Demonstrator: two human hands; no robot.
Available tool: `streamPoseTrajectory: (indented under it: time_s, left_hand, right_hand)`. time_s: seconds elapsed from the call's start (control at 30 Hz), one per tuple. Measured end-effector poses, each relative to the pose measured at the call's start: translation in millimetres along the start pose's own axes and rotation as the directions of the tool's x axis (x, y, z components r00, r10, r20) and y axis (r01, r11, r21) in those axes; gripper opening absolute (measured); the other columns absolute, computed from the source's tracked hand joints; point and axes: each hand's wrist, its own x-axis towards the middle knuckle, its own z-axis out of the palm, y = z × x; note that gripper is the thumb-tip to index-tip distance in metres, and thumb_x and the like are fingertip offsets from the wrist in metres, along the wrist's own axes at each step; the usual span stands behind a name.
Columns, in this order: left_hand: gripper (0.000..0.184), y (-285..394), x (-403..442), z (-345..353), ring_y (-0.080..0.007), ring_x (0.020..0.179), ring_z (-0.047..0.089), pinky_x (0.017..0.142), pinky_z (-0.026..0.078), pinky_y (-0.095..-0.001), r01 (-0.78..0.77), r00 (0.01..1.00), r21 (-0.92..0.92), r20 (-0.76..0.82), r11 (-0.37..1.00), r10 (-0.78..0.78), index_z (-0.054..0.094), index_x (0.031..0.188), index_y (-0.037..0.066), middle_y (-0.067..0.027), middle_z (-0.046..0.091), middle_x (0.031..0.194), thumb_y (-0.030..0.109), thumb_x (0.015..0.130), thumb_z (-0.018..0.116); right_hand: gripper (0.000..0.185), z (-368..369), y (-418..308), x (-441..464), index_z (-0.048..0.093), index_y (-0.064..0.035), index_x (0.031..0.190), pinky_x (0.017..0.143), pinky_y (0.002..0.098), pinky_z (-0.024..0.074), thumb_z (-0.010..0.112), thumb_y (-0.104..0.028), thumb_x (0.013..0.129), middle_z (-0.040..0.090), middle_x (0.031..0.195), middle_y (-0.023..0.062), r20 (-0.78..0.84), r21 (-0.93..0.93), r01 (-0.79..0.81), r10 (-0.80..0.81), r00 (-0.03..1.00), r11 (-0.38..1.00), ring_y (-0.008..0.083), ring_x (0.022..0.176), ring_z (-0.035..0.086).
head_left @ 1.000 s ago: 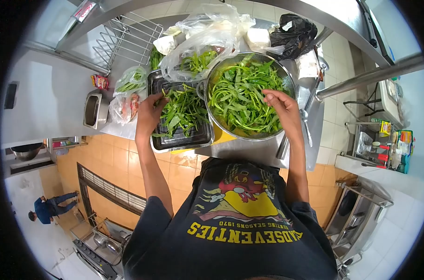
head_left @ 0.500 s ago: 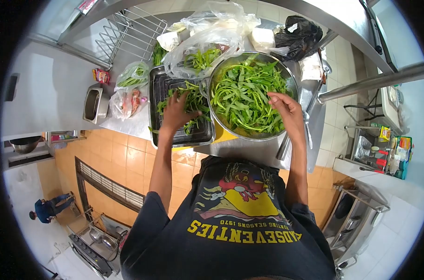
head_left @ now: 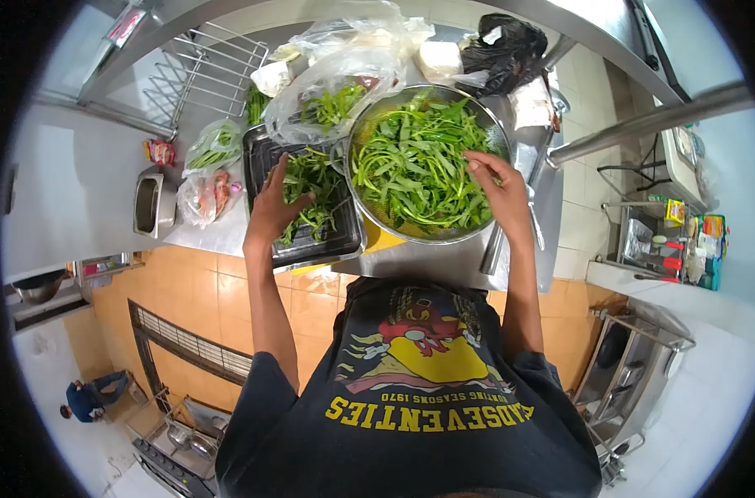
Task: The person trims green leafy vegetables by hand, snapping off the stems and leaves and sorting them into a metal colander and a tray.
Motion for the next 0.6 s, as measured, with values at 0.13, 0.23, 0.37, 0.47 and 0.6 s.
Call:
streamPoseTrajectory:
  time_s: [0.13,0.23,0.37,0.47,0.6]
  left_hand:
    - [0.082,12.4,-2.9,-9.8,-0.0378,0.136,0.041,0.107,0.039,-0.0434,-0.072,0.997,0.073,0.001,0.995,0.072,0.039,0.148,0.015,-0.0290,0.042,0.144,0.040,0.080,0.077]
    - [0.053,33.2,-0.8,-18.7,-0.0334,0.109,0.062,0.089,0.049,-0.0399,-0.003,0.999,0.004,-0.042,1.000,0.003,0.056,0.131,0.009,-0.0233,0.061,0.122,0.029,0.085,0.074]
    - [0.020,35.8,4.8,-8.5,-0.0237,0.070,0.068,0.067,0.052,-0.0341,-0.118,0.962,-0.056,-0.254,0.991,0.100,0.069,0.106,0.003,-0.0137,0.072,0.091,0.014,0.090,0.068]
    - [0.017,46.8,5.5,-2.2,-0.0223,0.073,0.068,0.069,0.052,-0.0329,-0.107,0.964,-0.065,-0.249,0.992,0.088,0.069,0.104,0.003,-0.0138,0.072,0.092,0.013,0.090,0.067]
    - [0.016,64.8,3.2,14.4,-0.0189,0.070,0.066,0.067,0.051,-0.0307,-0.185,0.954,-0.145,-0.264,0.972,0.142,0.069,0.103,0.004,-0.0116,0.071,0.086,0.014,0.091,0.067]
  right_hand:
    - [0.024,-0.6,1.8,-0.2,0.069,-0.0062,0.116,0.083,0.0266,0.0480,0.063,-0.014,0.094,0.070,0.104,0.0097,-0.063,-0.193,-0.005,-0.007,0.998,0.981,0.0154,0.090,0.063]
    - [0.022,2.4,2.0,-1.3,0.070,-0.0057,0.114,0.081,0.0277,0.0482,0.063,-0.013,0.094,0.069,0.102,0.0105,-0.064,-0.214,0.020,-0.034,0.997,0.977,0.0171,0.086,0.063]
    - [0.022,2.1,10.3,-1.4,0.068,-0.0051,0.113,0.085,0.0353,0.0480,0.063,-0.011,0.092,0.067,0.104,0.0141,-0.126,-0.338,0.057,-0.105,0.986,0.940,0.0271,0.093,0.062]
    - [0.034,-2.8,25.9,0.8,0.061,-0.0040,0.121,0.093,0.0465,0.0447,0.066,-0.014,0.089,0.063,0.110,0.0211,-0.177,-0.417,0.026,-0.109,0.978,0.908,0.0390,0.104,0.057]
    - [0.059,9.1,28.5,0.5,0.049,-0.0007,0.136,0.097,0.0481,0.0428,0.071,-0.026,0.087,0.058,0.119,0.0263,-0.160,-0.535,-0.057,-0.035,0.986,0.843,0.0426,0.109,0.055]
